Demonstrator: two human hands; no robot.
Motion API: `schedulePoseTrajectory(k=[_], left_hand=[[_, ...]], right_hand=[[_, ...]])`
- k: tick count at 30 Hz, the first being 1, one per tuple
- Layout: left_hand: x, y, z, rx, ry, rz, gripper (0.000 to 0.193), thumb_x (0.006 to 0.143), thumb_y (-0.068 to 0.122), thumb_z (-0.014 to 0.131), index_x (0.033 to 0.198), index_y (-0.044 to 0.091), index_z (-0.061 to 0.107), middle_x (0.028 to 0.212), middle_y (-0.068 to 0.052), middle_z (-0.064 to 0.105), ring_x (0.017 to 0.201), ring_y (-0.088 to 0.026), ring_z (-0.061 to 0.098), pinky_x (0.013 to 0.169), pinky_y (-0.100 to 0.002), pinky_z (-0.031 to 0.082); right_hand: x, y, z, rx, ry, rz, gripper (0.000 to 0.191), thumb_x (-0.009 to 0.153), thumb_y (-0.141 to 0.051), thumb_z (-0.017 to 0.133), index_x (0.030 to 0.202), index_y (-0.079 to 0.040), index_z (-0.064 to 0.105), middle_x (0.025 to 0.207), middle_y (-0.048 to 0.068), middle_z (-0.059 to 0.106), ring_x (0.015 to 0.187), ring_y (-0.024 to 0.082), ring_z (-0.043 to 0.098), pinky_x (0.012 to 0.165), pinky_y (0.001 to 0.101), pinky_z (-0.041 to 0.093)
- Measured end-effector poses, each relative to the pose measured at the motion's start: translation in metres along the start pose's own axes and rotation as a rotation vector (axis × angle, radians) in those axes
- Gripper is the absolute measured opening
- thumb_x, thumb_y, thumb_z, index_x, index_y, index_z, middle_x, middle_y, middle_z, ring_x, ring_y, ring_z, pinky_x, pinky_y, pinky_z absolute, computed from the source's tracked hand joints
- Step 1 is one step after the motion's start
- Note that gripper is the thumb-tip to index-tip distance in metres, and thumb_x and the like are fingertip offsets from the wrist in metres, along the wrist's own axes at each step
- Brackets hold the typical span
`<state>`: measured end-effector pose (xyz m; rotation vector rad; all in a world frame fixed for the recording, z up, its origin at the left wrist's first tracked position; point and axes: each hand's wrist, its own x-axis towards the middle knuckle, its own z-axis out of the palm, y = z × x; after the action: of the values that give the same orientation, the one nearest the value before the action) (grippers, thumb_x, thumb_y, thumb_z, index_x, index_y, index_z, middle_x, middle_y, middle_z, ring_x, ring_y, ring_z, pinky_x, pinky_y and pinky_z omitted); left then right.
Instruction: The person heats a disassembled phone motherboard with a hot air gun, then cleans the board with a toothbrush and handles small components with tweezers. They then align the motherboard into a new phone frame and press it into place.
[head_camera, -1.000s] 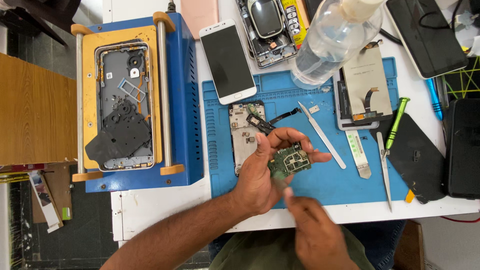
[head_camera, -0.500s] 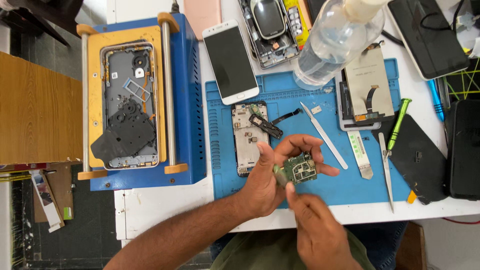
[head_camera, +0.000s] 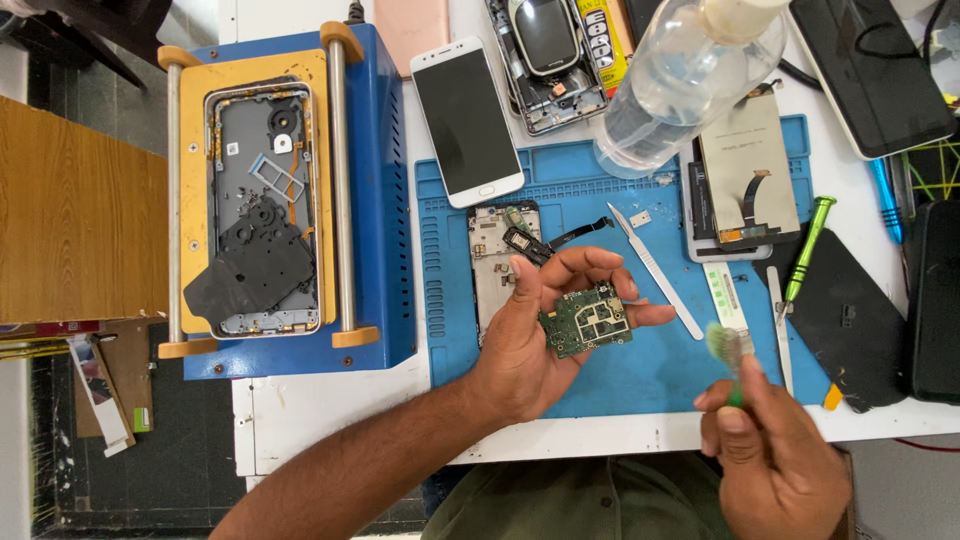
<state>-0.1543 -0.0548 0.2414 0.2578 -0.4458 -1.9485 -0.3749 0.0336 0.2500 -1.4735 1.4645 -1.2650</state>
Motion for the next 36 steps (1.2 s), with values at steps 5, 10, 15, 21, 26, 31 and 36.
schedulePoseTrajectory(k=[5, 10, 15, 21, 26, 31, 36], left_hand=[[-0.003, 0.008, 0.007, 0.022, -0.026, -0.082, 0.089, 0.105, 0.077, 0.021, 0.148, 0.004, 0.048, 0.126, -0.015, 0.059, 0.135, -0.041, 0.056, 0.128, -0.057, 0.038], [-0.002, 0.015, 0.011, 0.012, -0.029, -0.114, 0.096, 0.103, 0.080, 0.017, 0.154, 0.003, 0.041, 0.129, -0.016, 0.058, 0.135, -0.042, 0.055, 0.125, -0.055, 0.036], [-0.002, 0.016, 0.011, -0.004, -0.028, -0.133, 0.096, 0.104, 0.079, 0.017, 0.162, 0.005, 0.038, 0.130, -0.017, 0.058, 0.136, -0.043, 0.055, 0.127, -0.055, 0.036], [-0.003, 0.016, 0.011, -0.035, -0.040, -0.145, 0.094, 0.106, 0.077, 0.015, 0.161, 0.004, 0.036, 0.128, -0.017, 0.059, 0.132, -0.043, 0.057, 0.125, -0.056, 0.037], [-0.003, 0.015, 0.012, -0.041, -0.051, -0.147, 0.092, 0.108, 0.077, 0.015, 0.160, 0.004, 0.036, 0.127, -0.017, 0.060, 0.132, -0.043, 0.057, 0.123, -0.056, 0.038], [-0.005, 0.015, 0.013, -0.055, -0.047, -0.165, 0.092, 0.108, 0.077, 0.015, 0.160, 0.004, 0.035, 0.127, -0.017, 0.060, 0.131, -0.043, 0.057, 0.123, -0.055, 0.038], [-0.006, 0.015, 0.013, -0.097, -0.063, -0.173, 0.093, 0.107, 0.078, 0.016, 0.161, 0.004, 0.035, 0.128, -0.017, 0.060, 0.132, -0.043, 0.057, 0.123, -0.055, 0.038]], right_hand=[[0.030, -0.013, -0.013, -0.107, -0.053, 0.144, 0.041, 0.105, -0.013, 0.059, 0.144, -0.001, 0.060, 0.104, 0.011, 0.072, 0.066, 0.009, 0.060, 0.056, 0.0253, 0.048], [0.062, -0.029, -0.001, -0.317, -0.083, -0.018, 0.036, 0.109, -0.011, 0.056, 0.143, 0.001, 0.061, 0.115, 0.013, 0.068, 0.076, 0.010, 0.062, 0.062, 0.0254, 0.050], [0.071, -0.028, -0.003, -0.351, -0.077, 0.018, 0.036, 0.109, -0.007, 0.056, 0.144, 0.001, 0.061, 0.115, 0.013, 0.067, 0.080, 0.011, 0.064, 0.062, 0.0241, 0.051], [0.072, -0.015, -0.010, -0.459, -0.073, -0.015, 0.038, 0.106, -0.005, 0.062, 0.143, 0.003, 0.062, 0.118, 0.016, 0.068, 0.089, 0.014, 0.069, 0.068, 0.0251, 0.055], [0.074, -0.008, -0.009, -0.442, -0.084, -0.008, 0.036, 0.105, -0.006, 0.063, 0.140, 0.002, 0.064, 0.117, 0.015, 0.068, 0.090, 0.014, 0.070, 0.069, 0.0252, 0.056], [0.075, -0.004, -0.006, -0.548, -0.079, -0.054, 0.037, 0.105, -0.005, 0.064, 0.141, 0.001, 0.065, 0.117, 0.015, 0.070, 0.096, 0.017, 0.070, 0.077, 0.0286, 0.056], [0.076, -0.004, -0.006, -0.575, -0.089, -0.049, 0.036, 0.104, -0.004, 0.065, 0.140, 0.001, 0.066, 0.117, 0.015, 0.069, 0.097, 0.016, 0.070, 0.076, 0.0280, 0.056]])
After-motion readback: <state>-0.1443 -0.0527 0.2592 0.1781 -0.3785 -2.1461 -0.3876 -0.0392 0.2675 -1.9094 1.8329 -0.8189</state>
